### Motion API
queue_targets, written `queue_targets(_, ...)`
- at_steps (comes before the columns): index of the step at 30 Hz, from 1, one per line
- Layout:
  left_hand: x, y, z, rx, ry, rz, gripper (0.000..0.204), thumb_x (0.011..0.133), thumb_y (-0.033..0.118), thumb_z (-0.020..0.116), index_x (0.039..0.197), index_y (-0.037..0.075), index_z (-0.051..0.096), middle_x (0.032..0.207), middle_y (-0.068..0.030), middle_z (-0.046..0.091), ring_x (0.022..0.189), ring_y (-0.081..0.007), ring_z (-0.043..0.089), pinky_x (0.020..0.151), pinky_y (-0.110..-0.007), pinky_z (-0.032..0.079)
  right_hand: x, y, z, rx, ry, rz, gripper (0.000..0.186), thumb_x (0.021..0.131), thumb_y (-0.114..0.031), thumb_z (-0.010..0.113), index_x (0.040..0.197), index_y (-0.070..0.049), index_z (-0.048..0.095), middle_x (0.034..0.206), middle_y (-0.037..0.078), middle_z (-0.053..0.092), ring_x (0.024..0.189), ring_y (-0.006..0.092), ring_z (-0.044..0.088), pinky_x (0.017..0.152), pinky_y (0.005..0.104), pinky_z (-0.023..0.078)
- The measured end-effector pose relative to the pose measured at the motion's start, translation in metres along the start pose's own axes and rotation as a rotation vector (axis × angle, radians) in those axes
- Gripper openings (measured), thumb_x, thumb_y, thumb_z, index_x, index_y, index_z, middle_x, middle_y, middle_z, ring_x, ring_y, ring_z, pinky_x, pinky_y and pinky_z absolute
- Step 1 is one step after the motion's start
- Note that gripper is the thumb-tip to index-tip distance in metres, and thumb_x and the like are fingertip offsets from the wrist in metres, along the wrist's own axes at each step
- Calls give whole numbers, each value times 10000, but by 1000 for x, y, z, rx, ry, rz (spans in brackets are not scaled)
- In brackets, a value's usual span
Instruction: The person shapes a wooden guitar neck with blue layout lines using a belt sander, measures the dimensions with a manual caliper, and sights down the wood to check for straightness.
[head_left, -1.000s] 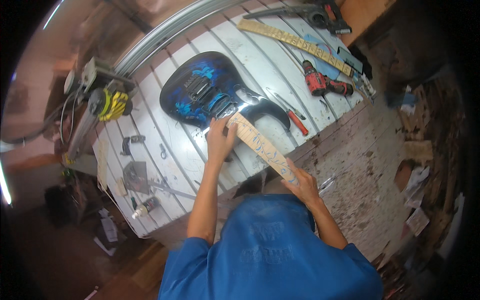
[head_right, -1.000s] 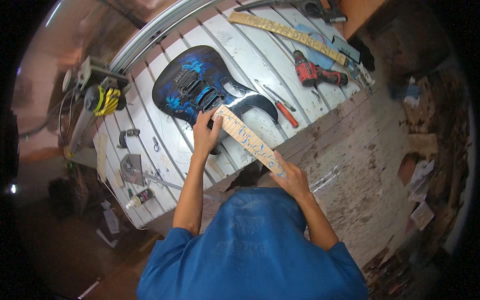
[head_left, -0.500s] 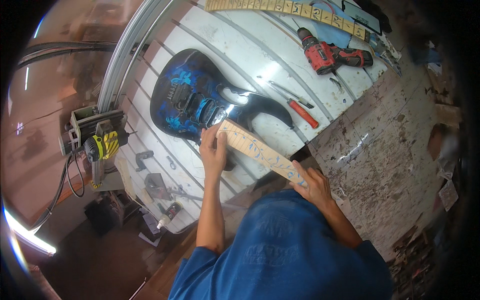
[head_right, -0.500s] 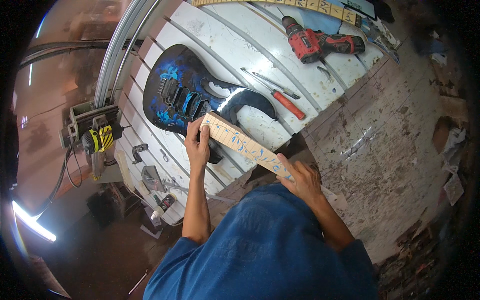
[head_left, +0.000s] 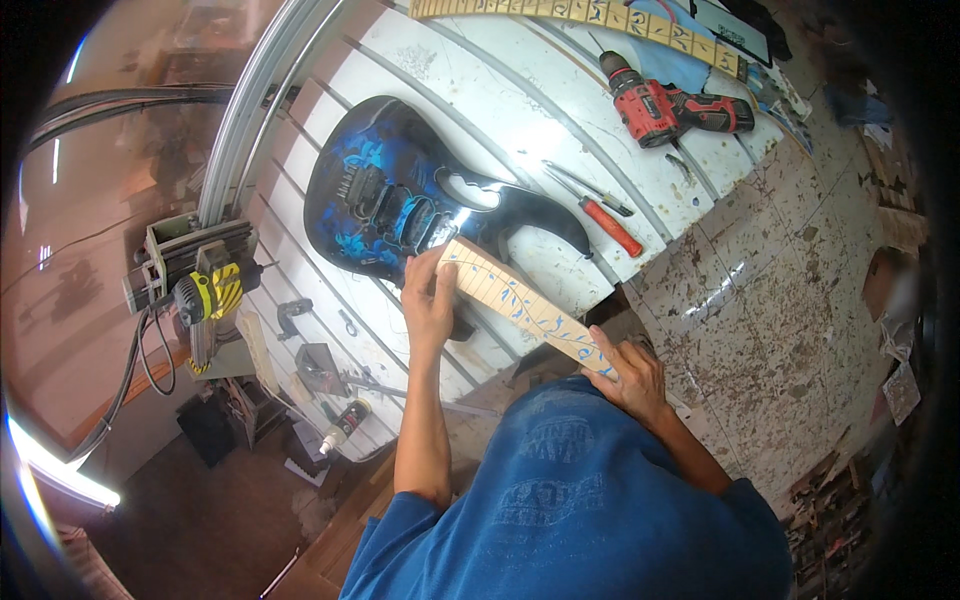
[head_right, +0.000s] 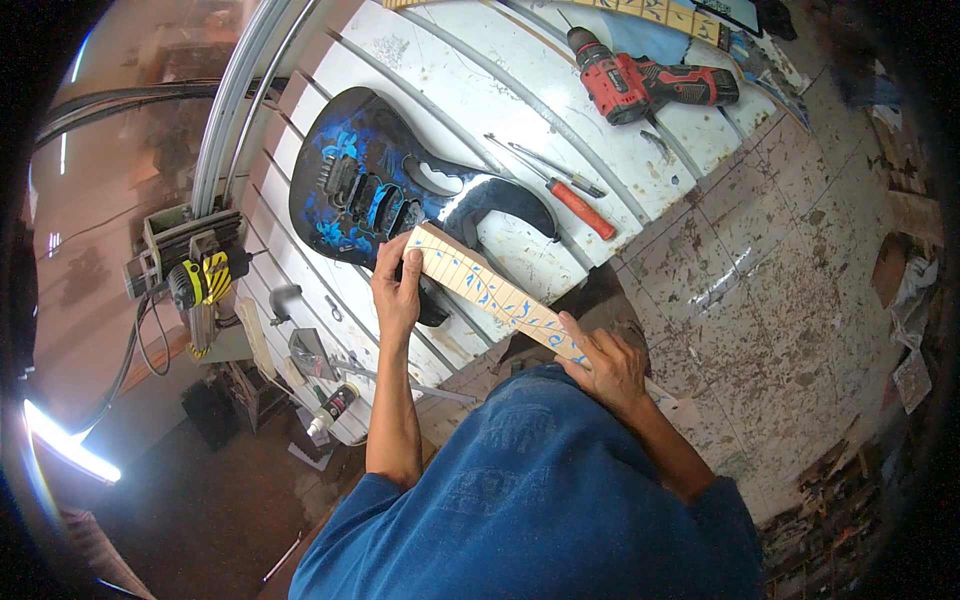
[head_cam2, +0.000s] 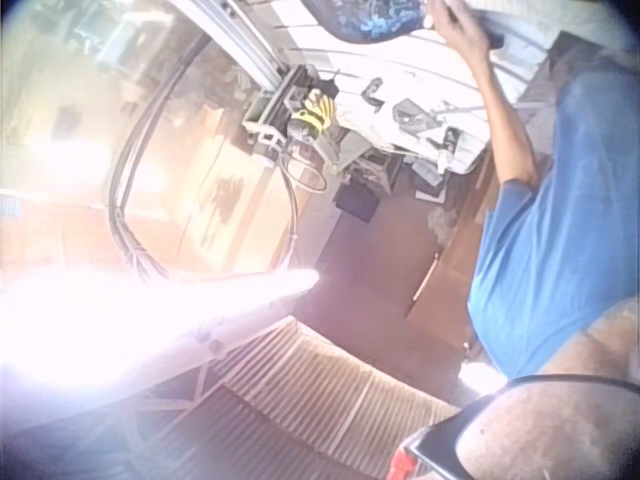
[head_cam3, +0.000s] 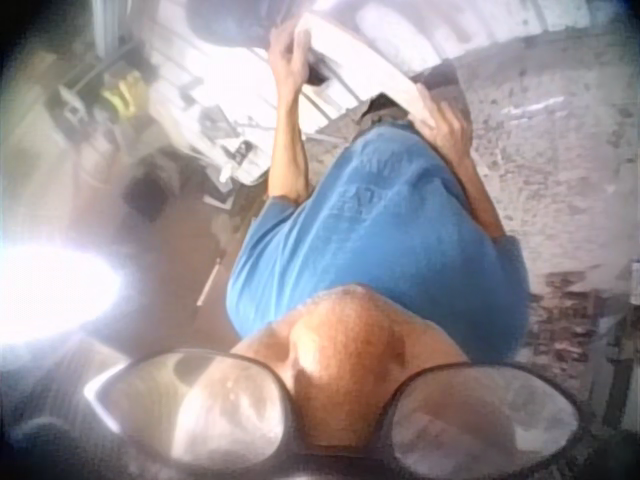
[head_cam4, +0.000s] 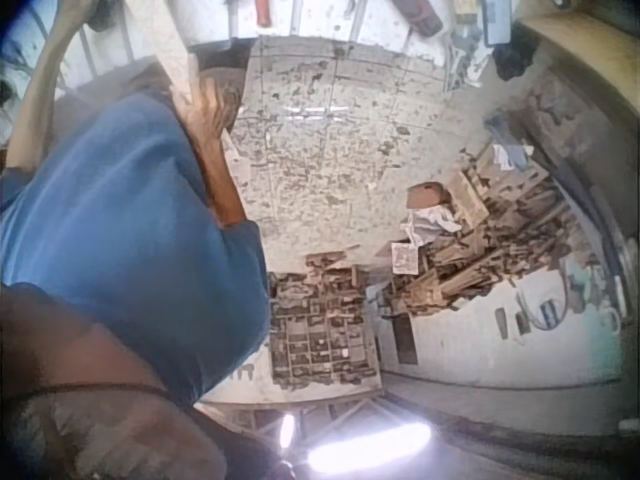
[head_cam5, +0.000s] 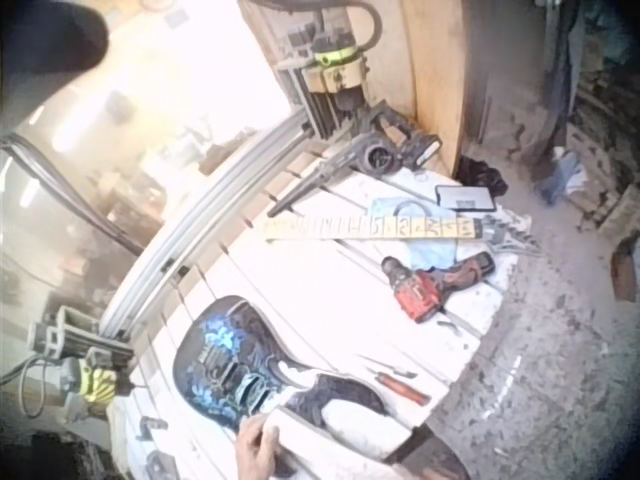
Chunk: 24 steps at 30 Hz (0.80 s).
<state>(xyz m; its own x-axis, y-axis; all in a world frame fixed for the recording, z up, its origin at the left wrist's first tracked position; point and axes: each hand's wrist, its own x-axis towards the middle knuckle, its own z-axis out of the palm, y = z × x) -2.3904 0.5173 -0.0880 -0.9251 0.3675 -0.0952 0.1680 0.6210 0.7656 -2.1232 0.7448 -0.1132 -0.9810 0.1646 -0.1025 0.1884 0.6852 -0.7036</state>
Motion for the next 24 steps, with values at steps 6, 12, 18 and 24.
queue_targets(6,1,1,-3,-33,-22,-49,335,1009,288,627,1212,39,719,1216,-136,714,1222,-317,612,1222,-527,241,0,-2,1,-8,0,29,838,761,-323,882,1518,-213,539,809,66,596,690,251,613,582,395,507)
queue_targets(12,3,6,-6,-55,-34,-60,342,1000,298,650,1191,25,729,1204,-150,713,1182,-317,618,1157,-476,336,0,-4,0,12,20,36,834,762,-317,883,1515,-208,542,817,66,602,705,253,615,612,388,515)
queue_targets(18,4,0,-7,-102,-36,-77,350,985,291,695,1192,10,729,1192,-148,708,1135,-266,626,1030,-382,450,-2,-6,-4,17,10,36,844,763,-316,883,1523,-208,532,823,71,609,699,255,613,615,390,517)
queue_targets(24,6,0,-9,-126,-57,-127,323,964,261,711,1172,16,737,1218,-151,702,1167,-273,615,1040,-384,445,0,-4,-4,18,4,32,850,755,-309,887,1521,-202,533,818,73,612,702,256,614,604,388,516)
